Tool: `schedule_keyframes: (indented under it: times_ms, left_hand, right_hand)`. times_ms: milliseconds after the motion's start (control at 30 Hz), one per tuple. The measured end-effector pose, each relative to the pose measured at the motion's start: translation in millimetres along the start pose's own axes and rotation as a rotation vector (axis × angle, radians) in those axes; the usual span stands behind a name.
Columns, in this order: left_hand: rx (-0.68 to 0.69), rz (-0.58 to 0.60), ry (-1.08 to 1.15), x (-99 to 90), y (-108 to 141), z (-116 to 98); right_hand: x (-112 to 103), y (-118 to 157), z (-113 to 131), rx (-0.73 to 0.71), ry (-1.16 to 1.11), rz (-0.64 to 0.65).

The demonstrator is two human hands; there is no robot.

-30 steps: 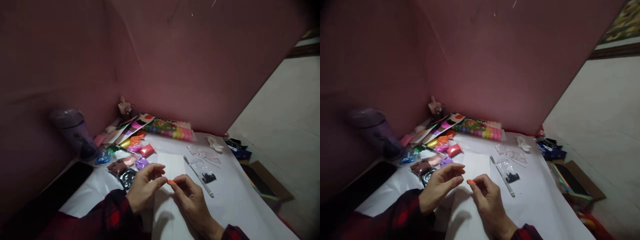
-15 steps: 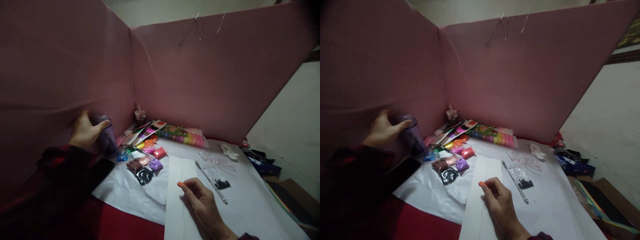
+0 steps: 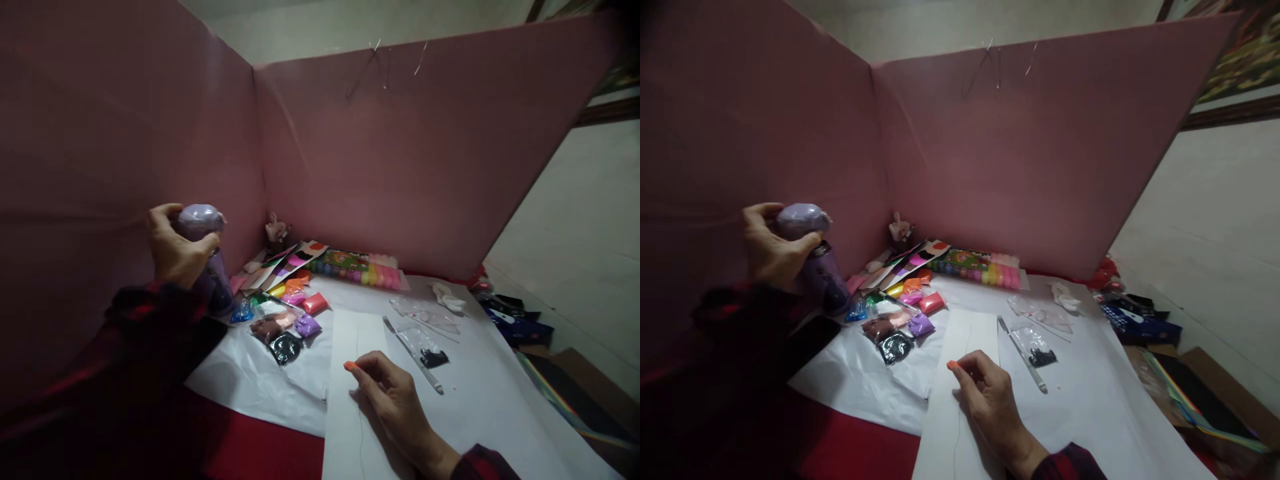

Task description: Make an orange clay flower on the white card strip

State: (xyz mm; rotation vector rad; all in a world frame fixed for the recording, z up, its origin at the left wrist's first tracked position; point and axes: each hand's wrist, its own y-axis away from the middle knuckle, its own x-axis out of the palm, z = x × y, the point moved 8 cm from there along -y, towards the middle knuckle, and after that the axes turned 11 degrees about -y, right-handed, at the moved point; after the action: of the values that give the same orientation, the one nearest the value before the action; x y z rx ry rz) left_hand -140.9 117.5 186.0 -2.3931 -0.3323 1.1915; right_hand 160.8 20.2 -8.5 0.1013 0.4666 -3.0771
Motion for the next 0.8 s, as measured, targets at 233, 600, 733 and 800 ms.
schedule_keyframes:
  times_ms: [233, 600, 733, 800]
  left_hand:
    - [0.182, 0.224, -0.366, 81.9, 8, -40]
    - [0.236, 0.495, -0.646, 156.0, -4, -4]
    - [0.228, -0.107, -0.446, 83.6, 26, -6]
    - [0.030, -0.591, -0.377, 29.1, 51, 17]
  right_hand:
    - [1, -1, 6, -0.051, 0.029, -0.006]
    - [0, -3, 9, -0.083, 0.036, 0.008]
    - [0, -3, 7, -0.085, 0.042, 0.011]
    - [0, -2, 5, -0.068, 0.037, 0.011]
